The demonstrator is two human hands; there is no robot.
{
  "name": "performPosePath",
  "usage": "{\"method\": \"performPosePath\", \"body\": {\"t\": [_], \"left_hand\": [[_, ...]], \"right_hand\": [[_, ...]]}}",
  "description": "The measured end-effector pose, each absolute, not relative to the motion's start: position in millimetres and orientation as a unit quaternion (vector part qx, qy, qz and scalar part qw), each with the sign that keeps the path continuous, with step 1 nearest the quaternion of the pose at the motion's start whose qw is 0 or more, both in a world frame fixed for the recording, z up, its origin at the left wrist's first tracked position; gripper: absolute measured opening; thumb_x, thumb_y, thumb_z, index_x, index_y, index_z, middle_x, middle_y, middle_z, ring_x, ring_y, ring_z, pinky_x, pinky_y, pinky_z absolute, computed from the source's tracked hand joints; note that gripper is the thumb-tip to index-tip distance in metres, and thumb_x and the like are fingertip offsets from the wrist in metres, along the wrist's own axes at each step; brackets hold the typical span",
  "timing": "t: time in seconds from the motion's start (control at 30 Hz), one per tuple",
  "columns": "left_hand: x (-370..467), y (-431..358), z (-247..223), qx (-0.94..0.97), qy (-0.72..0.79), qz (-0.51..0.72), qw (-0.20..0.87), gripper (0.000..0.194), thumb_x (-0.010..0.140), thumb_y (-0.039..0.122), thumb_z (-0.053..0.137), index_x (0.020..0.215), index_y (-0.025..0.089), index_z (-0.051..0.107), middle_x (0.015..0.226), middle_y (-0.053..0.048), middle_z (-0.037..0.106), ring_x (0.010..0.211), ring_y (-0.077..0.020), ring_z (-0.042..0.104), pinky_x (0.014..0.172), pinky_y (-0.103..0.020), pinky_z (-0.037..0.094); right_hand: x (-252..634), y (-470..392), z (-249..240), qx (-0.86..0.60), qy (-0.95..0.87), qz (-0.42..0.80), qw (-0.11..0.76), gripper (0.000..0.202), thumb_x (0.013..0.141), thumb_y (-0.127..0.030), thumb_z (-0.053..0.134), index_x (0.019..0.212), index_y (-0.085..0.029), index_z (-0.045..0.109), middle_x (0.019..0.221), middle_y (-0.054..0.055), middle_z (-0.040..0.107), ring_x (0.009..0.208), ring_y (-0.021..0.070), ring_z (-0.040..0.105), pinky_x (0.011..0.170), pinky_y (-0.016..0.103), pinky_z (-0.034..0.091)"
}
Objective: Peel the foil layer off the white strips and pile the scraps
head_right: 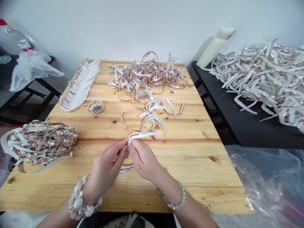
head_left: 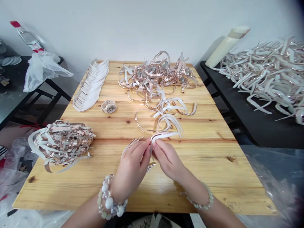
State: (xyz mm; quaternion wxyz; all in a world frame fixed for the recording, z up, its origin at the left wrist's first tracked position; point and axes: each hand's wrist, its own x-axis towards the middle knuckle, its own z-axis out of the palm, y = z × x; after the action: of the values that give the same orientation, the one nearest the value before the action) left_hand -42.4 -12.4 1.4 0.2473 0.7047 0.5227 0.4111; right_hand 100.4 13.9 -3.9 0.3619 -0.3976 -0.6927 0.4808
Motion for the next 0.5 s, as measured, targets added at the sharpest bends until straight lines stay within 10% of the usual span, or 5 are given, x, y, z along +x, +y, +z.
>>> {"method": "performPosePath", "body": {"t": [0.5], "left_hand": [[-42.5, -8.5, 2.8, 0.668, 0.489, 0.449, 0.336, 0.021, 0.089, 0.016, 0.052, 0.106, 0.016, 0.064, 0.087, -0.005, 0.067, 0.075, -0.0123, 0.063, 0.069, -0.022, 0.053]], "right_hand": [[103.1, 13.0, 0.5, -0.391, -0.69, 0.477, 0.379, 0.028, 0.099, -0.025, 0.033, 0.073, -0.02, 0.04, 0.064, -0.003, 0.043, 0.057, 0.011, 0.039, 0.055, 0.025, 0.034]]}}
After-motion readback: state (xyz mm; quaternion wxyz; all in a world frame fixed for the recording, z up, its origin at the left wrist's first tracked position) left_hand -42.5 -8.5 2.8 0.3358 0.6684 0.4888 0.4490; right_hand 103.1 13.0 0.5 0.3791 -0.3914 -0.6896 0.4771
